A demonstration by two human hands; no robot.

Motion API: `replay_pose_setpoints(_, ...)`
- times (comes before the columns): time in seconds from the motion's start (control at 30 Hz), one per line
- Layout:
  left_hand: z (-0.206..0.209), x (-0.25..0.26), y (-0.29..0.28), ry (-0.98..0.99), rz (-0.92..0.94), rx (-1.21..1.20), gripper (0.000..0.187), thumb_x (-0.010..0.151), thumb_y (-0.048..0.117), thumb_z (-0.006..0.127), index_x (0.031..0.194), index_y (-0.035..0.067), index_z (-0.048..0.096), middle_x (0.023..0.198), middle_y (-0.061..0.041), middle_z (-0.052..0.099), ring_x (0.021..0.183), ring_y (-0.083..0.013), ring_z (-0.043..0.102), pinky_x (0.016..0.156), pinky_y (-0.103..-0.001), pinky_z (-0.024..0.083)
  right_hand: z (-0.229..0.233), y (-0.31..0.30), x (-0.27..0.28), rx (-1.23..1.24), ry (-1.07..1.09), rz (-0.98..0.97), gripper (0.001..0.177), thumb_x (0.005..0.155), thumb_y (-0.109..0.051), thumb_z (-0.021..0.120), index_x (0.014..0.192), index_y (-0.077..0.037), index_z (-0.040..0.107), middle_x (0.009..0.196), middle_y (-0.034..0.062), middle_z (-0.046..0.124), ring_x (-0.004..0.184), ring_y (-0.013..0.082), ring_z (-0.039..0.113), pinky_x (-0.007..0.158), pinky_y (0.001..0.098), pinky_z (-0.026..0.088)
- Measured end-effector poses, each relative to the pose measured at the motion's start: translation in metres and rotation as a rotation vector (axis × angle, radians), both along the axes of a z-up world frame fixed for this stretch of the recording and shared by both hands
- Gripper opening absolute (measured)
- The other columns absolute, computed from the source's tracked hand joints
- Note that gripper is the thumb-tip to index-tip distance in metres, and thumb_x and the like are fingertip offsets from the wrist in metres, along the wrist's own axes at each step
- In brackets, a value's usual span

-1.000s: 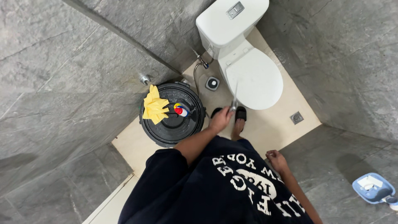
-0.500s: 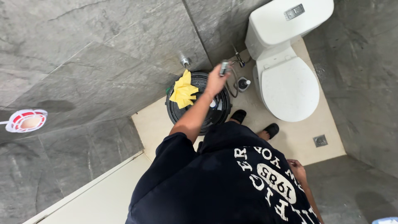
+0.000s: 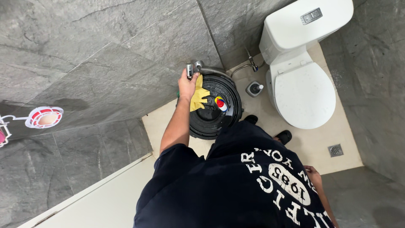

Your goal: The person scrubs the toilet bowl with a toilet brush and rinses it with a handheld bidet sprayer. They also spray cleaning solution into the bowl and rinse the floor around the toilet base.

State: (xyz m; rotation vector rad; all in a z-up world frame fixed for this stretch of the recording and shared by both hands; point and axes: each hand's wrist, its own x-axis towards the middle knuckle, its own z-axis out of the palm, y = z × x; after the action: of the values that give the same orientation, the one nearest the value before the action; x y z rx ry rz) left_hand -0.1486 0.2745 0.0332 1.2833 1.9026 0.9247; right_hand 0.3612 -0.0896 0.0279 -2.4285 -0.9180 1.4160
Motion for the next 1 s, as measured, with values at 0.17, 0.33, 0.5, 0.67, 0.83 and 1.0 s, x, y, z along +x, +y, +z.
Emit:
replay_pose_setpoints(0.17, 0.013, 0.006, 0.016, 0.184, -0.148, 0.323, 0.036, 0.088, 0.017, 0.081, 0.119, 0.006, 0.064, 0.101, -0.020, 0.073, 0.091, -0.0368, 0.070, 0.082, -0.042, 0.055, -0.009, -0.005, 0.016, 0.477, -0.213, 0.569, 0.033, 0.093, -0.029, 0.064, 0.121, -0.015, 0.073, 0.115, 0.0088, 0.074, 0.092, 0.0154, 0.071, 0.081, 0.0285, 0.056)
replay_pose_setpoints(0.33, 0.034, 0.012, 0.021, 0.064, -0.194, 0.216, 0.035, 0.087, 0.019, 0.079, 0.116, 0.007, 0.062, 0.092, -0.017, 0.076, 0.087, -0.0402, 0.075, 0.077, -0.045, 0.057, -0.015, -0.008, 0.027, 0.146, -0.057, -0.020, 0.037, 0.099, -0.033, 0.068, 0.124, -0.007, 0.070, 0.102, 0.0129, 0.076, 0.090, 0.0278, 0.073, 0.083, 0.0395, 0.055)
replay_pose_setpoints(0.5, 0.053, 0.012, 0.025, 0.232, -0.139, 0.106, 0.038, 0.090, 0.022, 0.078, 0.118, 0.006, 0.057, 0.090, -0.023, 0.073, 0.087, -0.0461, 0.069, 0.074, -0.051, 0.054, -0.035, -0.023, 0.032, 0.135, -0.156, 0.243, 0.041, 0.093, -0.032, 0.068, 0.129, -0.012, 0.067, 0.106, 0.0166, 0.077, 0.094, 0.0323, 0.073, 0.080, 0.0425, 0.056)
replay_pose_setpoints(0.67, 0.059, 0.013, 0.030, 0.313, -0.155, 0.128, 0.035, 0.090, 0.020, 0.077, 0.115, 0.005, 0.057, 0.090, -0.025, 0.071, 0.089, -0.0474, 0.068, 0.074, -0.053, 0.054, -0.040, -0.030, 0.026, 0.071, -0.146, 0.128, 0.038, 0.095, -0.028, 0.064, 0.128, -0.011, 0.066, 0.102, 0.0202, 0.075, 0.090, 0.0349, 0.072, 0.080, 0.0462, 0.055)
replay_pose_setpoints(0.83, 0.033, -0.003, 0.028, 0.318, -0.179, 0.146, 0.035, 0.091, 0.021, 0.078, 0.116, 0.007, 0.058, 0.095, -0.025, 0.071, 0.094, -0.0477, 0.067, 0.079, -0.052, 0.054, -0.028, -0.040, 0.013, 0.301, 0.564, -0.421, 0.029, 0.107, -0.027, 0.061, 0.121, -0.002, 0.065, 0.103, 0.0162, 0.073, 0.091, 0.0232, 0.065, 0.079, 0.0384, 0.051)
replay_pose_setpoints(1.0, -0.008, -0.006, 0.023, 0.335, -0.347, 0.315, 0.034, 0.091, 0.014, 0.074, 0.122, 0.016, 0.062, 0.108, -0.022, 0.073, 0.100, -0.0459, 0.067, 0.083, -0.050, 0.054, -0.025, -0.023, 0.008, 0.095, -0.025, -0.006, 0.031, 0.103, -0.028, 0.064, 0.122, -0.003, 0.067, 0.102, 0.0152, 0.073, 0.090, 0.0225, 0.067, 0.080, 0.0367, 0.052)
